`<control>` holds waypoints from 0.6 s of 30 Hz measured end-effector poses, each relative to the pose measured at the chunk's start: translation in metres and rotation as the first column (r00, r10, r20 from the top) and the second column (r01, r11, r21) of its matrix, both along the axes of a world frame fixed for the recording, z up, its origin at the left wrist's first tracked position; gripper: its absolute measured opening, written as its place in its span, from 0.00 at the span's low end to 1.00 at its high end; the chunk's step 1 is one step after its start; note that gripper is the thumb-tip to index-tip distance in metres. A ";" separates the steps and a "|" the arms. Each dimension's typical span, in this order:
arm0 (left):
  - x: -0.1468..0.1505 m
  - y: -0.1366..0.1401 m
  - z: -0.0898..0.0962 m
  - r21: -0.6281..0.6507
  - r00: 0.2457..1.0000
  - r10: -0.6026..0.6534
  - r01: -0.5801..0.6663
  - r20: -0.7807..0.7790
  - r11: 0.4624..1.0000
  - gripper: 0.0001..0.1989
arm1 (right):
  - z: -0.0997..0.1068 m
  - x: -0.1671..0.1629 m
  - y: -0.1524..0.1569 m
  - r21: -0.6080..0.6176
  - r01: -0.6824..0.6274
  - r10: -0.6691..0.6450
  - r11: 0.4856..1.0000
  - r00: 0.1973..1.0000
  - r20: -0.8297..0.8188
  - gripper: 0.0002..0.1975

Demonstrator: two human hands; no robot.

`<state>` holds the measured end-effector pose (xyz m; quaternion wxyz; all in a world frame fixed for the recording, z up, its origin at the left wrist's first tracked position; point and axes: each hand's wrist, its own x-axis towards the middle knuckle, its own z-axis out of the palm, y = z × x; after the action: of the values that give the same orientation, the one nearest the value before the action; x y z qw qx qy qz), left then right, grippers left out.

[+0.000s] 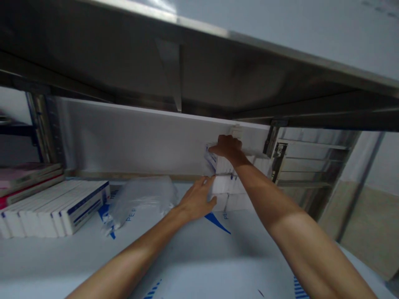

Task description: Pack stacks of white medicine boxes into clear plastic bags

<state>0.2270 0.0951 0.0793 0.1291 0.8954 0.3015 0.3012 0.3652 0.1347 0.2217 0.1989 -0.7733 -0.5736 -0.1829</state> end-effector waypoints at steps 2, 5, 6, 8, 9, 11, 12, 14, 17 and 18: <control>-0.005 -0.001 -0.001 0.002 1.000 -0.008 0.008 -0.001 1.000 0.33 | -0.004 -0.001 0.002 -0.020 0.001 0.000 1.000 1.000 0.019 0.29; -0.019 0.000 -0.005 0.023 0.999 0.007 -0.006 -0.034 1.000 0.32 | -0.003 -0.004 -0.001 -0.023 0.001 0.000 1.000 0.998 0.059 0.30; -0.026 0.002 -0.008 0.036 0.998 0.023 -0.021 -0.058 0.999 0.32 | -0.001 -0.007 -0.004 0.000 -0.007 0.007 1.000 0.997 0.080 0.31; -0.044 0.008 -0.014 0.074 0.992 0.061 -0.053 -0.109 0.996 0.30 | 0.001 -0.015 -0.012 0.112 -0.056 0.040 0.992 0.990 0.138 0.31; -0.054 0.012 -0.018 0.097 0.988 0.080 -0.068 -0.131 0.993 0.29 | 0.000 -0.021 -0.017 0.195 -0.104 0.071 0.975 0.983 0.171 0.28; -0.076 0.020 -0.025 0.136 0.976 0.124 -0.101 -0.176 0.986 0.27 | -0.009 -0.035 -0.027 0.335 -0.254 0.177 0.907 0.953 0.245 0.20; -0.087 0.024 -0.029 0.150 0.967 0.150 -0.120 -0.205 0.981 0.26 | -0.018 -0.043 -0.032 0.370 -0.341 0.248 0.864 0.928 0.277 0.16; -0.106 0.030 -0.037 0.181 0.934 0.225 -0.179 -0.278 0.967 0.22 | -0.046 -0.059 -0.039 0.368 -0.499 0.395 0.784 0.860 0.324 0.12; -0.126 0.036 -0.050 0.225 0.849 0.355 -0.286 -0.390 0.931 0.21 | -0.107 -0.079 -0.042 0.295 -0.622 0.541 0.725 0.780 0.314 0.11; -0.131 0.037 -0.055 0.231 0.826 0.381 -0.310 -0.415 0.922 0.21 | -0.129 -0.083 -0.041 0.259 -0.644 0.577 0.720 0.763 0.293 0.12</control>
<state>0.0963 0.1323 0.0240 -0.0706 0.8780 0.4566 0.1251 0.2820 0.0940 0.0924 0.3240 -0.4711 -0.7720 -0.2777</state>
